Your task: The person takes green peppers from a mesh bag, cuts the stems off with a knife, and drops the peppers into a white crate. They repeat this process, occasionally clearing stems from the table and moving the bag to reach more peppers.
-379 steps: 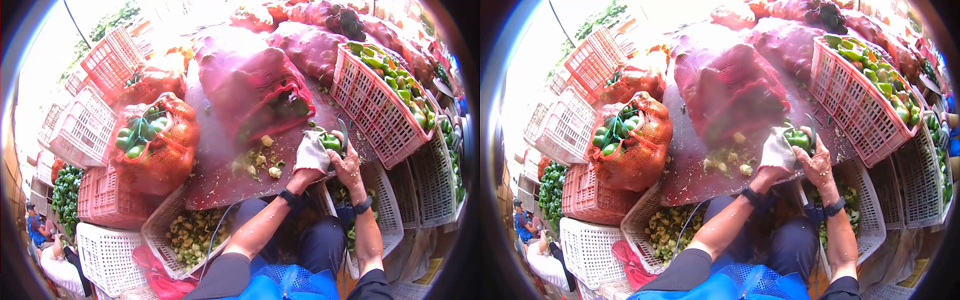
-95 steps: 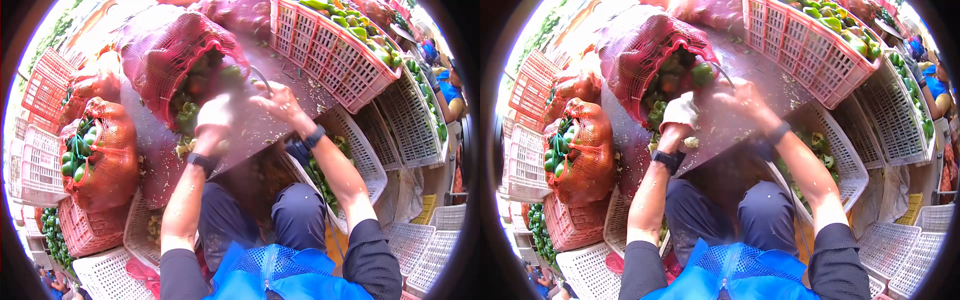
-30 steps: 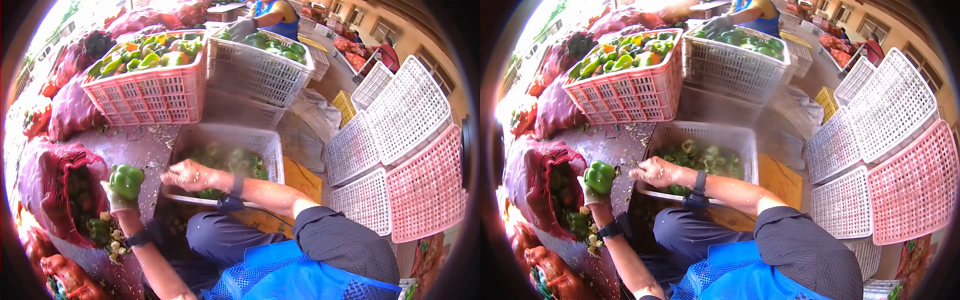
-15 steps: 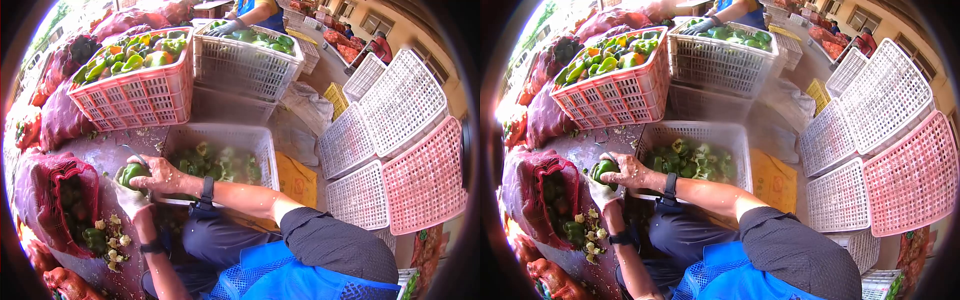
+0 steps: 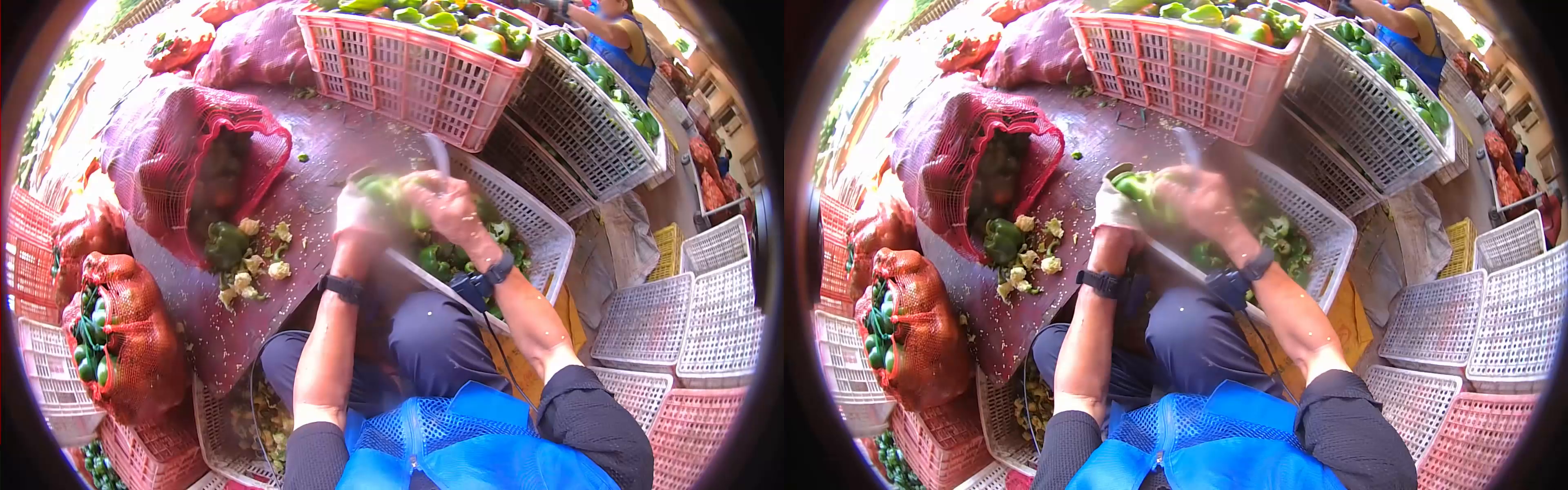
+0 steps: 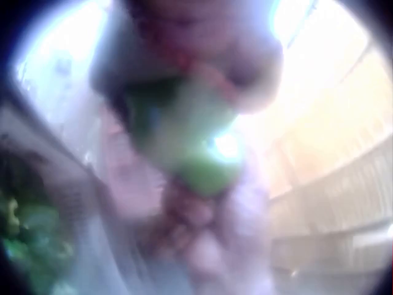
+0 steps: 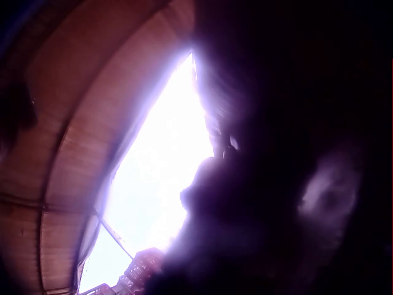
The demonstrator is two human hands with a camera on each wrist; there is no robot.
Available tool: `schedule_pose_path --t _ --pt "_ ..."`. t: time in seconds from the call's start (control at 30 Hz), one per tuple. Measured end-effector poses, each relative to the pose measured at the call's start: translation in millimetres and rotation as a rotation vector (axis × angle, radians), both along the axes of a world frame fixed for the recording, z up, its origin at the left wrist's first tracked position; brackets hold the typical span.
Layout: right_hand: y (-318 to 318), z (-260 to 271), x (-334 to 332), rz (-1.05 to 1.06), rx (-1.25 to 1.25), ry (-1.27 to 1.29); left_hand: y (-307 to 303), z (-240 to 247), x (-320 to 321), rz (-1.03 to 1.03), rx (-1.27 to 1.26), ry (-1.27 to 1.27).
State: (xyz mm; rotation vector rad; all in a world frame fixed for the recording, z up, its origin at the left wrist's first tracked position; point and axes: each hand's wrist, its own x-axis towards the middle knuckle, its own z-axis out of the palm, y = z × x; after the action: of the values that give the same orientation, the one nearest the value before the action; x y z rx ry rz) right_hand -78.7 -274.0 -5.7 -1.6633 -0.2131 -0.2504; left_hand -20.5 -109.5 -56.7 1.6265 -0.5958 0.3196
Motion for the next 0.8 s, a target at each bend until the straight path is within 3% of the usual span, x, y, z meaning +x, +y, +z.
schedule_pose_path --t 0.1,0.13,0.17,0.2,0.23,0.27,0.3,0.37,0.4,0.47,0.5,0.57,0.6,0.63,0.7,0.73,0.77,0.8 --pt "-6.1 9.4 -9.4 -0.013 0.098 0.152 -15.4 -60.8 31.0 -0.132 -0.091 0.020" --pt "-6.3 7.2 -11.2 -0.078 0.159 0.151 -19.6 -69.8 33.1 -0.216 -0.568 0.443" --pt "-7.3 5.2 -8.5 -0.142 0.220 0.142 -21.2 -44.9 29.9 -0.212 -0.569 0.437" --pt "-10.9 -22.8 1.8 -0.282 0.300 0.014 -20.8 -20.9 24.2 0.007 -0.296 0.405" --pt "-10.0 -8.3 -4.7 -0.290 0.618 0.155 -19.4 4.8 14.7 0.221 -0.020 0.372" --pt "-14.9 -13.1 -7.9 -0.338 0.690 0.183 -14.1 12.6 10.7 0.025 -0.383 0.483" --pt "-24.3 -18.2 -10.0 -0.388 0.763 0.204 -21.1 6.2 12.8 0.211 -0.430 0.378" --pt "-56.2 -30.5 -18.2 -0.359 0.387 0.091 1.0 -2.9 31.7 0.111 0.204 0.031" --pt "-73.1 -27.7 -22.1 -0.348 0.069 0.040 3.3 -11.7 42.3 0.115 0.203 0.034" --pt "-85.1 -10.0 -30.2 -0.436 -0.623 -0.089 -0.8 -23.2 60.1 -0.278 0.281 -0.212" --pt "-82.7 -1.7 -31.7 -0.442 -0.626 -0.083 -6.3 -29.6 57.0 -0.286 0.278 -0.209" --pt "-59.1 25.4 -23.2 -0.141 -0.552 -0.218 -18.0 -36.9 42.6 -0.361 0.065 0.041" --pt "-48.0 38.4 -18.4 -0.033 -0.660 -0.323 -15.3 -25.9 34.9 -0.377 0.161 0.228" --pt "-42.7 33.7 -11.9 0.009 -0.732 -0.362 -16.5 -27.4 33.8 -0.381 0.164 0.229" --pt "-35.6 27.1 -5.1 0.007 -0.679 -0.278 -17.1 -27.7 35.7 -0.238 0.659 0.353" --pt "-31.5 27.0 -3.2 0.014 -0.678 -0.282 -15.3 8.4 21.2 -0.284 0.521 0.678" --pt "-27.4 26.3 -2.6 -0.009 -0.696 -0.286 -13.5 -4.1 25.8 -0.277 0.519 0.680" --pt "-23.8 25.7 -1.3 -0.033 -0.713 -0.290 -11.5 -19.0 31.8 -0.230 0.822 0.320"
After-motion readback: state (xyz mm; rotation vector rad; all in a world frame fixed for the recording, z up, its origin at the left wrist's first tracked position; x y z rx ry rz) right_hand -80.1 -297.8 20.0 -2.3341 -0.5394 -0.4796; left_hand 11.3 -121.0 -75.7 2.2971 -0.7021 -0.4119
